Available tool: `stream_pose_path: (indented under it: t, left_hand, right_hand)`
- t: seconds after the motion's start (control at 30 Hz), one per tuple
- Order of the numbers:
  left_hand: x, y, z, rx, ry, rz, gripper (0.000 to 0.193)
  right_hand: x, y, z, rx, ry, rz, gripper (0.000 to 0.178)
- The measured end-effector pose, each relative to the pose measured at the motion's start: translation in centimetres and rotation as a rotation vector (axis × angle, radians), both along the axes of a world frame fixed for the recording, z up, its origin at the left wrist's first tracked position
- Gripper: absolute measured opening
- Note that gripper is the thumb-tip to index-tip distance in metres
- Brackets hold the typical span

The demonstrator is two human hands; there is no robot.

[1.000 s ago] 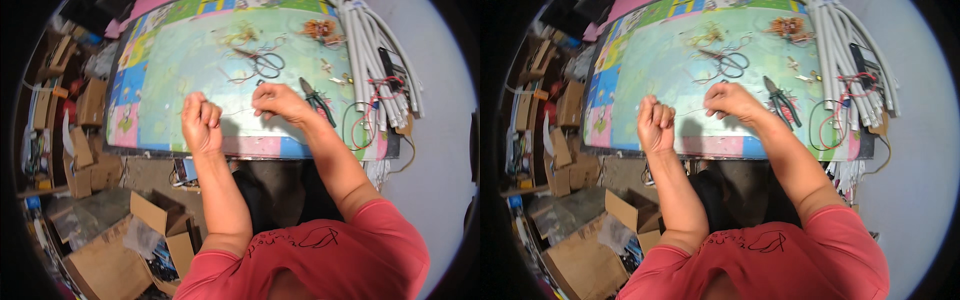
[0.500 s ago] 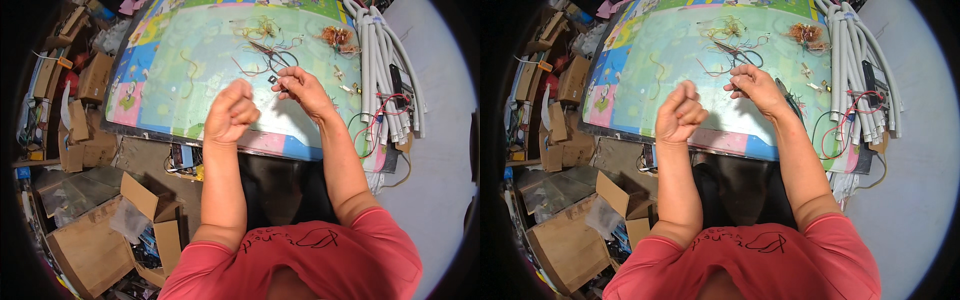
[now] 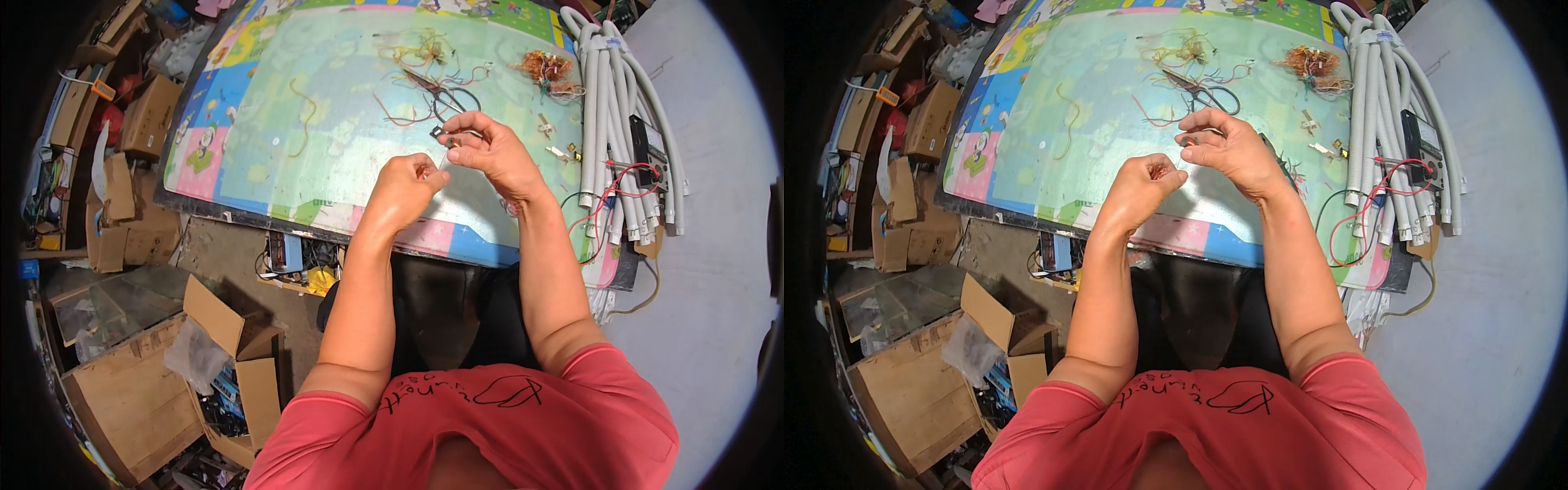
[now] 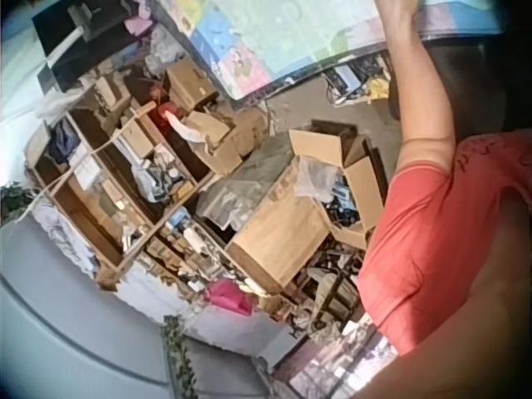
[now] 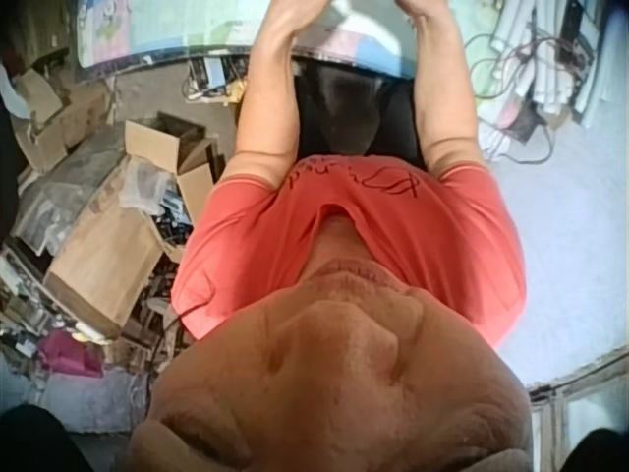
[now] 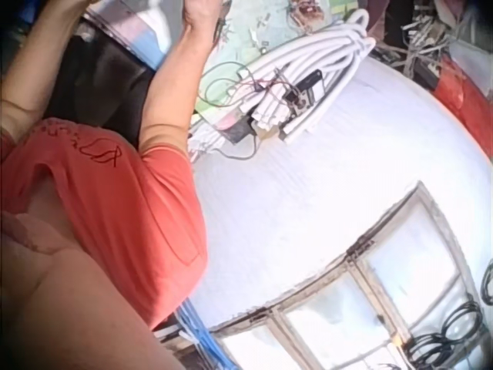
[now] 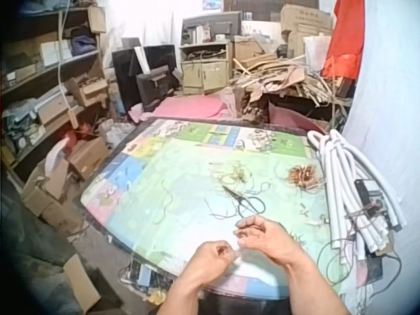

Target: The person twists copper wires together by hand and inserts them into a small black plastic housing. They then use scissors to trim the wire ends and pliers to adjust the connection.

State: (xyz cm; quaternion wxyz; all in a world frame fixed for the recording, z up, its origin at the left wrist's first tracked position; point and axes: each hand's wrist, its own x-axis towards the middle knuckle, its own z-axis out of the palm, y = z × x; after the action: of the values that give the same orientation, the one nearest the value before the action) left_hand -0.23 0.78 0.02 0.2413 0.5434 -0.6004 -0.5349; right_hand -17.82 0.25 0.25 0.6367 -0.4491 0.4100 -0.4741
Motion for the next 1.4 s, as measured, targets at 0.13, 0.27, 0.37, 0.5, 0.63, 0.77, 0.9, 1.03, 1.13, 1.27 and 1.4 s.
stream_pose_path:
  t: [0.13, 0.27, 0.37, 0.5, 0.63, 0.77, 0.9, 1.03, 1.13, 1.27, 1.4]
  left_hand:
    - [0.1, -0.3, -1.4, -0.108, 0.116, 0.077, 0.019]
    - [-0.3, -0.9, -1.5, -0.097, 0.501, 0.335, 0.014]
    - [-0.6, -1.0, -0.8, -0.229, 0.567, 0.445, 0.014]
    - [-0.3, -1.3, -0.8, -0.216, 0.776, 0.540, 0.015]
    - [0.7, -1.8, -1.8, -0.003, 1.029, 0.608, 0.012]
    - [1.3, -2.0, -2.0, 0.060, 1.104, 0.561, 0.010]
    - [0.9, -1.8, -1.7, -0.008, 1.027, 0.573, 0.010]
    - [0.6, -1.5, -1.2, -0.089, 0.946, 0.581, 0.011]
    - [0.8, -1.6, -0.8, -0.194, 0.850, 0.590, 0.015]
    - [0.9, -1.2, -0.2, -0.344, 0.641, 0.537, 0.017]
    - [0.8, -1.5, -0.7, -0.158, 1.007, 0.572, 0.016]
  right_hand:
    - [-0.2, -0.1, -0.2, -0.039, 0.102, -0.047, 0.032]
    - [0.9, 0.0, 0.0, 0.003, 0.084, -0.102, 0.030]
    - [2.0, 0.2, 0.0, 0.097, -0.011, -0.039, 0.031]
    - [3.5, 0.6, -0.7, 0.187, -0.220, 0.029, 0.036]
    - [4.0, 1.0, -1.0, 0.201, -0.271, 0.175, 0.036]
    - [4.1, 0.9, -1.3, 0.266, -0.340, 0.292, 0.034]
    - [3.9, 0.9, -1.5, 0.325, -0.385, 0.270, 0.034]
    - [4.1, 1.3, -1.0, 0.204, -0.193, 0.233, 0.037]
    - [3.9, 1.0, -1.0, 0.141, 0.095, 0.139, 0.034]
    - [3.7, 1.0, -0.4, 0.013, 0.408, 0.142, 0.028]
    - [3.5, 0.8, -0.6, 0.159, 0.126, 0.039, 0.021]
